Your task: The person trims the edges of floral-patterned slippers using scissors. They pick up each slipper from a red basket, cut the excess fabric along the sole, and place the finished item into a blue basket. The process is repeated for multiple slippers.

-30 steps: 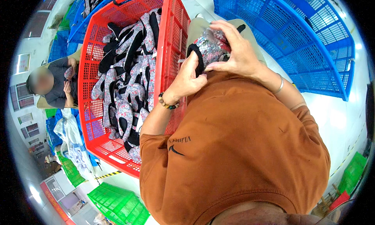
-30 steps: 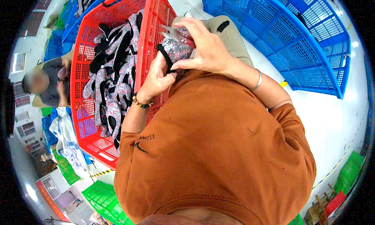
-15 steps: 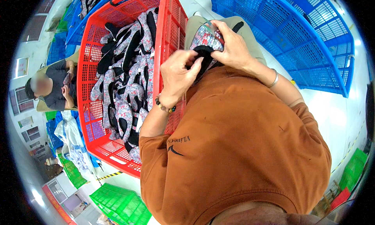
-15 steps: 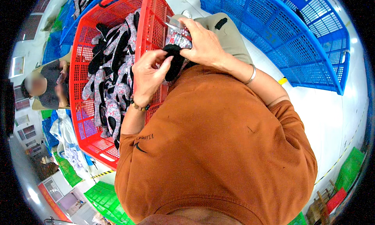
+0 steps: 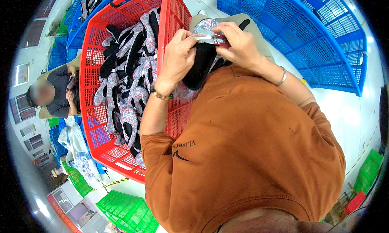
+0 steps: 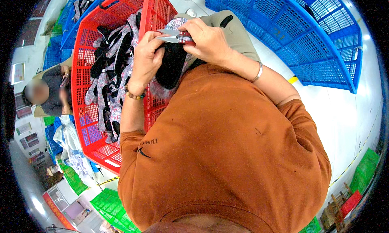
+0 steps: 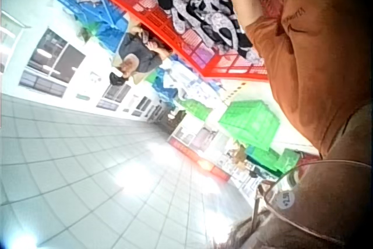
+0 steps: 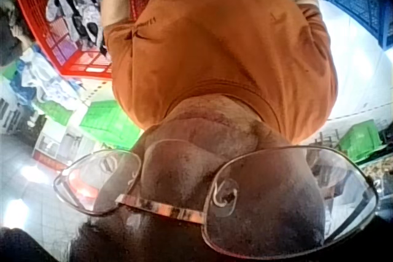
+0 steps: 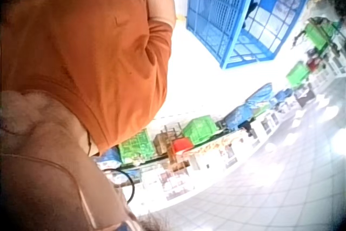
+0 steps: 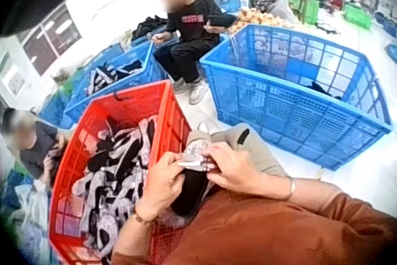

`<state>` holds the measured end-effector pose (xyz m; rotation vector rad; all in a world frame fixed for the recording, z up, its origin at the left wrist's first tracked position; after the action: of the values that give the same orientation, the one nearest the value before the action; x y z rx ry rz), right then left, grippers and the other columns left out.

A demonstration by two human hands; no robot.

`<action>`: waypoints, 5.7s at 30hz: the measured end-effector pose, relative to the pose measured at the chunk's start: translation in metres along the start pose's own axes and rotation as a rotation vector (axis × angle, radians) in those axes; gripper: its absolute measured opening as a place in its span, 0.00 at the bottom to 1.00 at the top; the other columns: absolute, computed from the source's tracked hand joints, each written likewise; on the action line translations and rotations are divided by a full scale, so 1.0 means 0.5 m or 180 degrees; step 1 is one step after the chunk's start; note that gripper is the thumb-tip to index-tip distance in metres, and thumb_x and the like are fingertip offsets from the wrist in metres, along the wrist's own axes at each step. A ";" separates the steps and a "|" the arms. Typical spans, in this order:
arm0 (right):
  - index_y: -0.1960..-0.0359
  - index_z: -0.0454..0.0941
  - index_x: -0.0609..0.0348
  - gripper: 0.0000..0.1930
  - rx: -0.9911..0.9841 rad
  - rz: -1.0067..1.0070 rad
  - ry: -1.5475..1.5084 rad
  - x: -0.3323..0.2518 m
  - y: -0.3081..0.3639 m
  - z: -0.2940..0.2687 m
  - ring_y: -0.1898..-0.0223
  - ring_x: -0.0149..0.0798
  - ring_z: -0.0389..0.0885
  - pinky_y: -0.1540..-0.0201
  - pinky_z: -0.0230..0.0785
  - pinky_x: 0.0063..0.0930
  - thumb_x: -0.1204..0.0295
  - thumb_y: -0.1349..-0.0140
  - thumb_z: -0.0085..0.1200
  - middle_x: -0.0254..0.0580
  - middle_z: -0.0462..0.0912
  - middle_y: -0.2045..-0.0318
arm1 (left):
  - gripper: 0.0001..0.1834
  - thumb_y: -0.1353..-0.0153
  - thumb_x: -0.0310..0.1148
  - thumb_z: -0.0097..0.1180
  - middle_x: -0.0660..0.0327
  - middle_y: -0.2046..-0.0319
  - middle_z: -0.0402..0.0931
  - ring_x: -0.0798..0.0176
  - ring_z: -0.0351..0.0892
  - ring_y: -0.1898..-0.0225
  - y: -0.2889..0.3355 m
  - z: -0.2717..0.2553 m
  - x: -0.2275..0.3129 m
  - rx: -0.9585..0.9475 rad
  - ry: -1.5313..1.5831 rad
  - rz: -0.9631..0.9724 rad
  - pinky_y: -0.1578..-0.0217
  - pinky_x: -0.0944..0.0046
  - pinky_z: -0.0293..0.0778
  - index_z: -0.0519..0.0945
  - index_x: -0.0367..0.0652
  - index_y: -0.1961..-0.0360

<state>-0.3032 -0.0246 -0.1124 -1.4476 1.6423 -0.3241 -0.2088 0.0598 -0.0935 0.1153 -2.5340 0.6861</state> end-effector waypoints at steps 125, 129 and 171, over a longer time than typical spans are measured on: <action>0.61 0.69 0.63 0.16 -0.1367 0.0618 -0.0500 -0.076 -0.046 0.058 0.65 0.49 0.78 0.63 0.71 0.34 0.79 0.54 0.52 0.53 0.77 0.67 | 0.08 0.49 0.19 0.54 0.62 0.63 0.75 0.68 0.74 0.60 0.075 0.001 -0.099 -0.0118 0.1834 -0.1330 0.56 0.71 0.68 0.79 0.35 0.65; 0.56 0.68 0.65 0.17 -0.1057 0.0734 -0.2440 -0.045 -0.047 0.076 0.68 0.34 0.78 0.64 0.71 0.24 0.81 0.50 0.53 0.41 0.79 0.68 | 0.07 0.48 0.24 0.56 0.60 0.55 0.70 0.64 0.68 0.51 0.039 -0.001 -0.087 -0.0812 0.1786 -0.0696 0.49 0.68 0.63 0.80 0.36 0.67; 0.65 0.73 0.62 0.13 -0.0653 -0.0214 -0.1287 -0.116 -0.004 0.006 0.74 0.42 0.76 0.71 0.70 0.30 0.75 0.54 0.59 0.40 0.74 0.69 | 0.10 0.49 0.24 0.55 0.57 0.54 0.71 0.67 0.72 0.55 0.107 0.060 -0.047 -0.0731 0.3936 -0.1440 0.50 0.69 0.67 0.77 0.34 0.64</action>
<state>-0.3045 0.0274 -0.0869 -1.6008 1.3279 0.1019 -0.2129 0.0903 -0.1513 0.1229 -1.3002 0.1506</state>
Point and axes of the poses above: each hand's wrist, its own y-axis away from the middle knuckle, its own z-axis out of the palm, x = y × z, the point moved 9 cm from there along -y, towards the middle knuckle
